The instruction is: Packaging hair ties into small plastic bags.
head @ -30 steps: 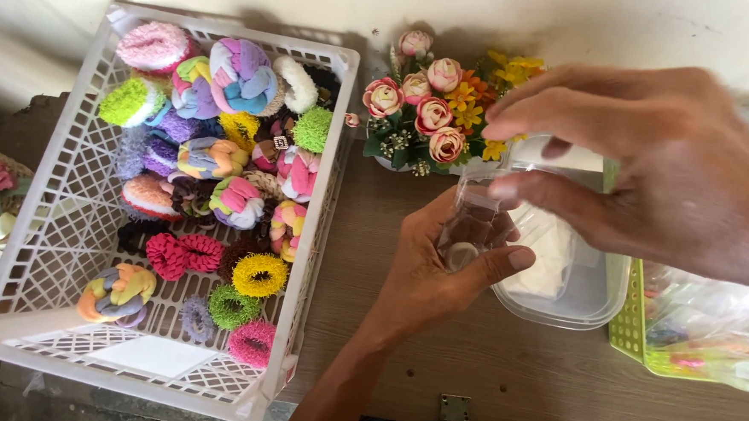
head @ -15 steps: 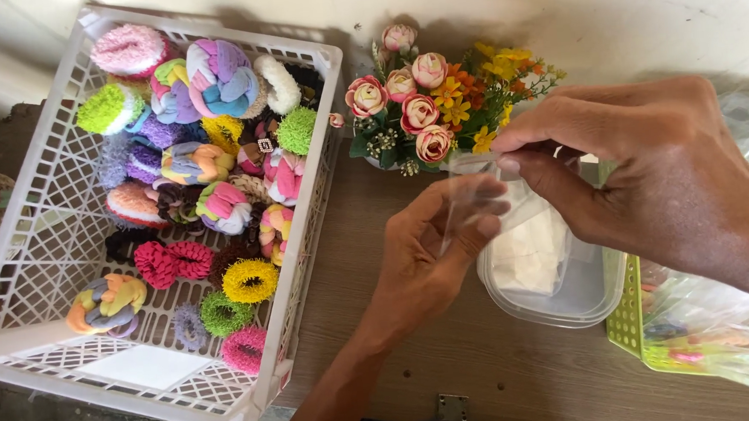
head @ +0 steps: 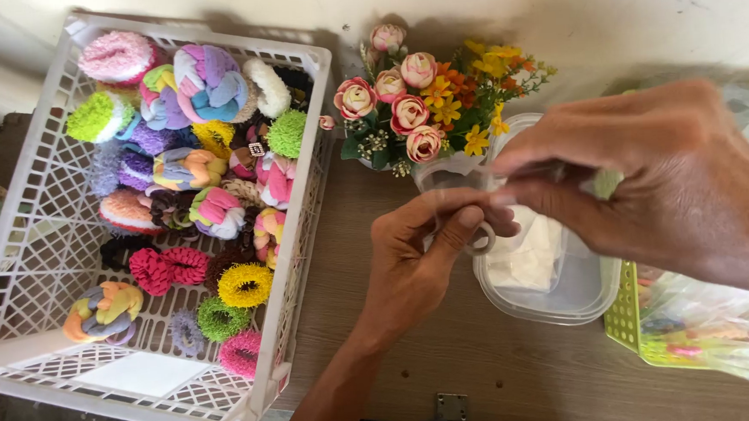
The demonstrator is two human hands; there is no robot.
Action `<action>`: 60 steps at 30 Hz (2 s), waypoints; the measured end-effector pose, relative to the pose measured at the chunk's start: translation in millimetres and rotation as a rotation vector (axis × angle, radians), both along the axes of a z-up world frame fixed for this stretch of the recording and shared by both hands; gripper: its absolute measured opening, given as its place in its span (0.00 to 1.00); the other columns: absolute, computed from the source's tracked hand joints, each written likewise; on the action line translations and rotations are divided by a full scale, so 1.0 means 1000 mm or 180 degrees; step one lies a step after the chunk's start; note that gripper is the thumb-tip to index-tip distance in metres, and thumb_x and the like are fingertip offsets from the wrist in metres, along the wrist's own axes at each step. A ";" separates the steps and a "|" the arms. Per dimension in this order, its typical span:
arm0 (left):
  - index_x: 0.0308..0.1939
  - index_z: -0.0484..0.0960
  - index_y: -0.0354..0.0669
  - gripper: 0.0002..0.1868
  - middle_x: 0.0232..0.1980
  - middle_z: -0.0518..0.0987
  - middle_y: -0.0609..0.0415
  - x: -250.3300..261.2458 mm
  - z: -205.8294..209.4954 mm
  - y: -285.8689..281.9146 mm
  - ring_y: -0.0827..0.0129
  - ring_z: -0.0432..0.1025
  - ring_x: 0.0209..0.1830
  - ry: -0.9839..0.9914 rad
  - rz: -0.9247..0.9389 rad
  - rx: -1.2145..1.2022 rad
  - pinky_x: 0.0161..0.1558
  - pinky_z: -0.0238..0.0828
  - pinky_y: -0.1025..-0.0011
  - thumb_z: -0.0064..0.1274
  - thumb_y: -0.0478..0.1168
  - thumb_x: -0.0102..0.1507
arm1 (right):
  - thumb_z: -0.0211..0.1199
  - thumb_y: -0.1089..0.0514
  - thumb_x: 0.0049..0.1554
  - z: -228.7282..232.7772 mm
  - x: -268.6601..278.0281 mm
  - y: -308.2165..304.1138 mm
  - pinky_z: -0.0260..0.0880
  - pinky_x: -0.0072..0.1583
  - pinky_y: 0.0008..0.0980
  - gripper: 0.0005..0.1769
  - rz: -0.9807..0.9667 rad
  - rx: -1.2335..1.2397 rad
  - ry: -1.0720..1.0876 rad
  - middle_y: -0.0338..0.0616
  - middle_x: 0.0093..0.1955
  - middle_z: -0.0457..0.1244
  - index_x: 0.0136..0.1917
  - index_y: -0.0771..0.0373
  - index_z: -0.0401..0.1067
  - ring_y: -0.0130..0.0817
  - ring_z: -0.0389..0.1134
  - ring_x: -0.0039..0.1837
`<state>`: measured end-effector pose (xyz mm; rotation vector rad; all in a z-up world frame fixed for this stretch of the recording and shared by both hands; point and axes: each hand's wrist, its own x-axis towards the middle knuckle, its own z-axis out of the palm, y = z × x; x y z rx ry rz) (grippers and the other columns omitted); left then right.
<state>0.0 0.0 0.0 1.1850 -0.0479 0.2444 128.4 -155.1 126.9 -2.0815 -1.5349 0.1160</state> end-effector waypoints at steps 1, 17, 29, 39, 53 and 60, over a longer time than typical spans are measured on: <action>0.58 0.81 0.33 0.10 0.49 0.85 0.50 0.000 0.001 0.000 0.68 0.81 0.51 -0.0057 -0.0004 0.0016 0.50 0.78 0.73 0.48 0.34 0.76 | 0.68 0.61 0.59 -0.003 0.001 -0.003 0.71 0.37 0.24 0.02 0.0054 0.0149 -0.0088 0.41 0.41 0.72 0.47 0.59 0.80 0.25 0.75 0.37; 0.55 0.82 0.30 0.12 0.49 0.86 0.47 -0.003 -0.006 0.006 0.67 0.80 0.50 -0.0009 0.0025 0.0097 0.51 0.77 0.71 0.47 0.37 0.78 | 0.70 0.62 0.54 0.003 -0.001 0.012 0.78 0.44 0.26 0.04 0.0380 0.0187 0.0327 0.46 0.49 0.72 0.45 0.59 0.80 0.29 0.77 0.46; 0.55 0.81 0.31 0.10 0.49 0.84 0.52 -0.001 -0.005 -0.003 0.73 0.80 0.48 0.0053 0.0049 -0.0055 0.50 0.79 0.73 0.50 0.34 0.74 | 0.74 0.55 0.51 -0.003 0.002 0.008 0.75 0.41 0.28 0.12 0.0030 -0.0152 0.0300 0.35 0.41 0.73 0.48 0.58 0.79 0.26 0.75 0.40; 0.55 0.84 0.31 0.08 0.47 0.84 0.50 0.001 0.001 -0.008 0.75 0.77 0.44 -0.0231 0.0511 0.0599 0.47 0.77 0.76 0.54 0.32 0.74 | 0.72 0.55 0.54 0.000 -0.002 0.002 0.75 0.41 0.25 0.10 -0.0075 0.0069 0.0305 0.34 0.43 0.73 0.49 0.57 0.78 0.25 0.76 0.41; 0.54 0.83 0.32 0.10 0.48 0.85 0.49 0.005 -0.003 -0.003 0.70 0.81 0.48 0.0053 0.0279 0.0134 0.50 0.80 0.72 0.51 0.35 0.74 | 0.72 0.58 0.53 -0.010 0.002 0.007 0.73 0.39 0.27 0.09 0.0098 0.0090 0.0227 0.37 0.41 0.72 0.47 0.59 0.77 0.29 0.74 0.39; 0.53 0.85 0.32 0.11 0.47 0.85 0.52 0.007 -0.009 -0.004 0.73 0.79 0.46 0.0051 0.0300 0.0248 0.50 0.82 0.72 0.53 0.37 0.73 | 0.72 0.60 0.52 -0.017 -0.003 -0.004 0.69 0.34 0.32 0.07 -0.0287 -0.0175 0.0082 0.39 0.37 0.71 0.44 0.59 0.77 0.34 0.72 0.34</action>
